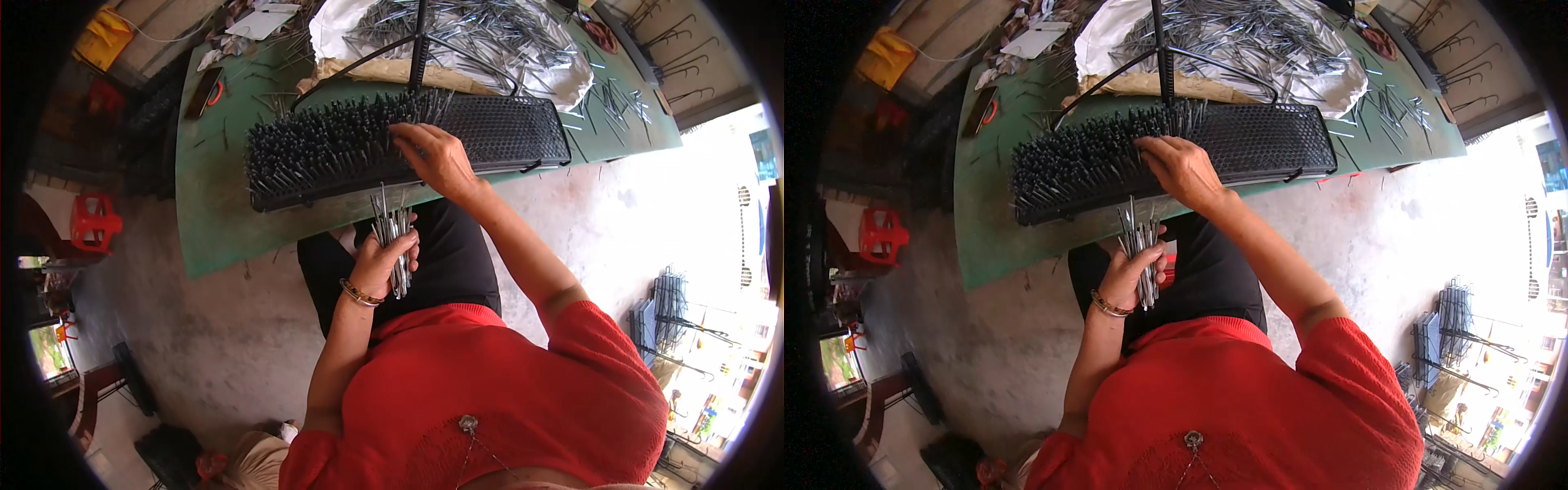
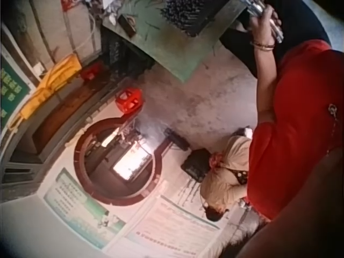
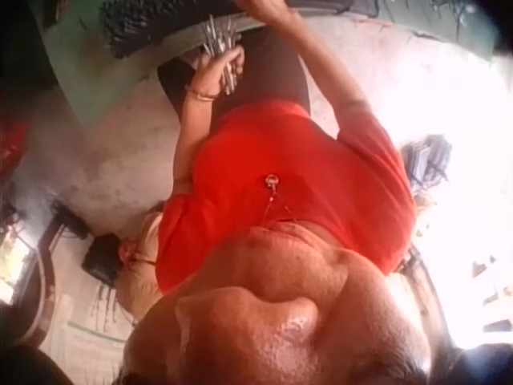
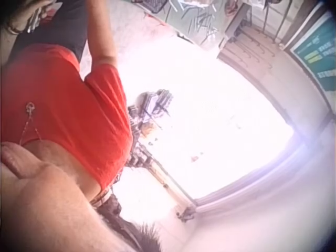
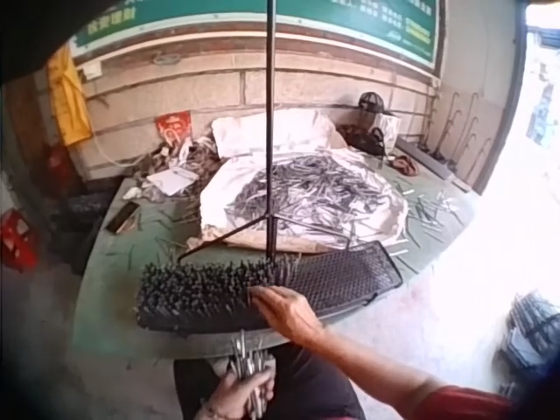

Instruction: Manually sorting and organizing thin metal rods into a specialized pin-board fixture on a workbench.

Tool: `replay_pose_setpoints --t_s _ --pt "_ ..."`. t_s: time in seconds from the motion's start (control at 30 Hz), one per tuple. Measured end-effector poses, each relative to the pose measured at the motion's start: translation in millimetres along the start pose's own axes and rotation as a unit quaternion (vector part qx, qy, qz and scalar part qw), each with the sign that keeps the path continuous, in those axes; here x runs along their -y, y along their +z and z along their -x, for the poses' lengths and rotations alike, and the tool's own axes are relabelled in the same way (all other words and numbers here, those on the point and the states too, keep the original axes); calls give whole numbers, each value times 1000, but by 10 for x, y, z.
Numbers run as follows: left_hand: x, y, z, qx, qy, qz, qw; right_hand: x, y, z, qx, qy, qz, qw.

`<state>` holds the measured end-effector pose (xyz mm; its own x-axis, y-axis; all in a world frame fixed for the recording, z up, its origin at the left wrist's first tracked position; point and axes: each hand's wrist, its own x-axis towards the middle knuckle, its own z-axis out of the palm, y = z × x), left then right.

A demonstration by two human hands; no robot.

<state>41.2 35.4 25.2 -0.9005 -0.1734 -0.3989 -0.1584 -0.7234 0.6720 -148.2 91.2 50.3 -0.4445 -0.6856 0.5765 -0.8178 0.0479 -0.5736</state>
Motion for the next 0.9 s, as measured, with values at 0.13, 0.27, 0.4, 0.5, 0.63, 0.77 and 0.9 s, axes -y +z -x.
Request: replay_pose_setpoints --t_s 0.13,0.27,0.4,0.5,0.63,0.77,0.9 --pt "10 -12 -12 16 1 -1 1000 -30 35 -9 -8 -98 29 995" --pt "-32 46 12 18 -17 -12 1000 -26 -6 -25 4 -75 61 995" --pt "-37 28 13 5 -6 -16 1000 70 -31 -14 1 -53 78 996" --pt "-41 1 -1 10 7 -11 1000 73 -56 -40 20 -41 75 996" --pt "-81 -9 28 20 1 -20 1000 43 -53 -110 66 -86 91 990" --pt "-74 -3 25 27 7 -19 999 73 -55 -146 74 -95 109 987" --pt "-67 0 28 30 4 -23 999 21 -60 -168 89 -106 107 985"
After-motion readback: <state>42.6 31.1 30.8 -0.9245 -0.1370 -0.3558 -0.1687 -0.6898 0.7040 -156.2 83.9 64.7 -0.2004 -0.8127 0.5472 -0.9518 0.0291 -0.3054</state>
